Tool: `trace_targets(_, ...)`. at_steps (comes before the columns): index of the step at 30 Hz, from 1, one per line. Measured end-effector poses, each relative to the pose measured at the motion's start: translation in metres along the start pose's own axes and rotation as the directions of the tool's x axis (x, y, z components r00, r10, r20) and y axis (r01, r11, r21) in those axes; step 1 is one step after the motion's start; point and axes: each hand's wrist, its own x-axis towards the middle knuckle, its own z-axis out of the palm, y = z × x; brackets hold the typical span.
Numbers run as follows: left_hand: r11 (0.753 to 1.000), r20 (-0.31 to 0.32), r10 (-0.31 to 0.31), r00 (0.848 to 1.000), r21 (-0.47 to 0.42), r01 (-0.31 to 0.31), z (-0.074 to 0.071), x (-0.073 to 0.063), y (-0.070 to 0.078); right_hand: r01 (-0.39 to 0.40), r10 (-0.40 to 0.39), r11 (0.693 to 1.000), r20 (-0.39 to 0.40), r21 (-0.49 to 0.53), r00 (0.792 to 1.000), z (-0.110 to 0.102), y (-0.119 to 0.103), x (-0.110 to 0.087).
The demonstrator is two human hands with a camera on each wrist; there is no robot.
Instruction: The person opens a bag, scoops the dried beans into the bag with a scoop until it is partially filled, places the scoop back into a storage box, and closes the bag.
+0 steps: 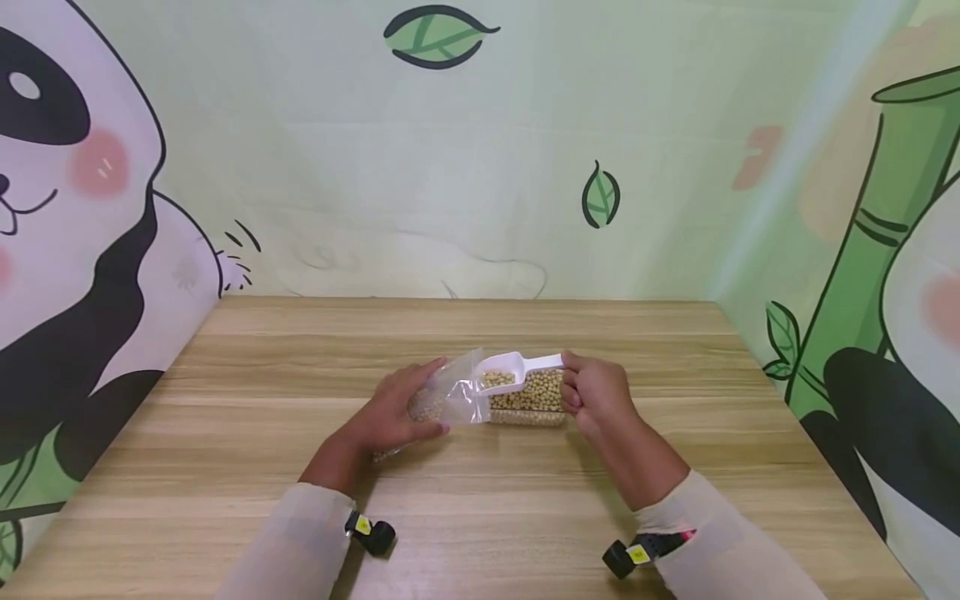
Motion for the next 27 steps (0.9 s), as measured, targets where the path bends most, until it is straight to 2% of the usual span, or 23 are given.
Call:
trace_targets(2,1.000,0.001,0.000,1.000,0.007,0.000,0.002,0.002,-0.005,0.017,-0.017,1.000,-0.011,-0.014,1.000,0.002,0.001,-0.001)
trace_targets(7,1.000,0.004,-0.022,1.000,-0.017,0.022,0.002,0.002,-0.004,0.068,-0.069,0.996,-0.024,-0.059,0.997,0.008,0.003,-0.007)
trace_targets(9,0.999,0.007,-0.027,1.000,-0.029,0.027,-0.004,0.000,0.011,0.096,-0.098,0.993,-0.032,-0.069,0.995,0.011,0.002,-0.010)
trace_targets(11,0.999,0.002,-0.022,1.000,-0.026,0.022,-0.005,-0.001,0.014,0.122,-0.125,0.989,-0.041,-0.088,0.991,0.014,0.001,-0.013)
trace_targets(14,1.000,-0.006,-0.006,1.000,-0.017,0.006,-0.005,-0.001,0.013,0.160,-0.167,0.981,-0.052,-0.112,0.985,0.018,0.001,-0.015)
trace_targets(17,1.000,-0.019,0.019,1.000,0.002,-0.019,0.002,0.002,-0.004,0.186,-0.195,0.973,-0.052,-0.139,0.979,0.020,0.002,-0.017)
trace_targets(22,1.000,-0.026,0.028,0.999,-0.005,-0.029,0.002,0.002,-0.004,0.205,-0.212,0.971,-0.050,-0.122,0.976,0.019,0.001,-0.020)
trace_targets(27,1.000,-0.015,-0.001,1.000,-0.007,0.001,0.001,0.001,0.000,0.210,-0.216,0.973,-0.052,-0.095,0.975,0.015,-0.002,-0.020)
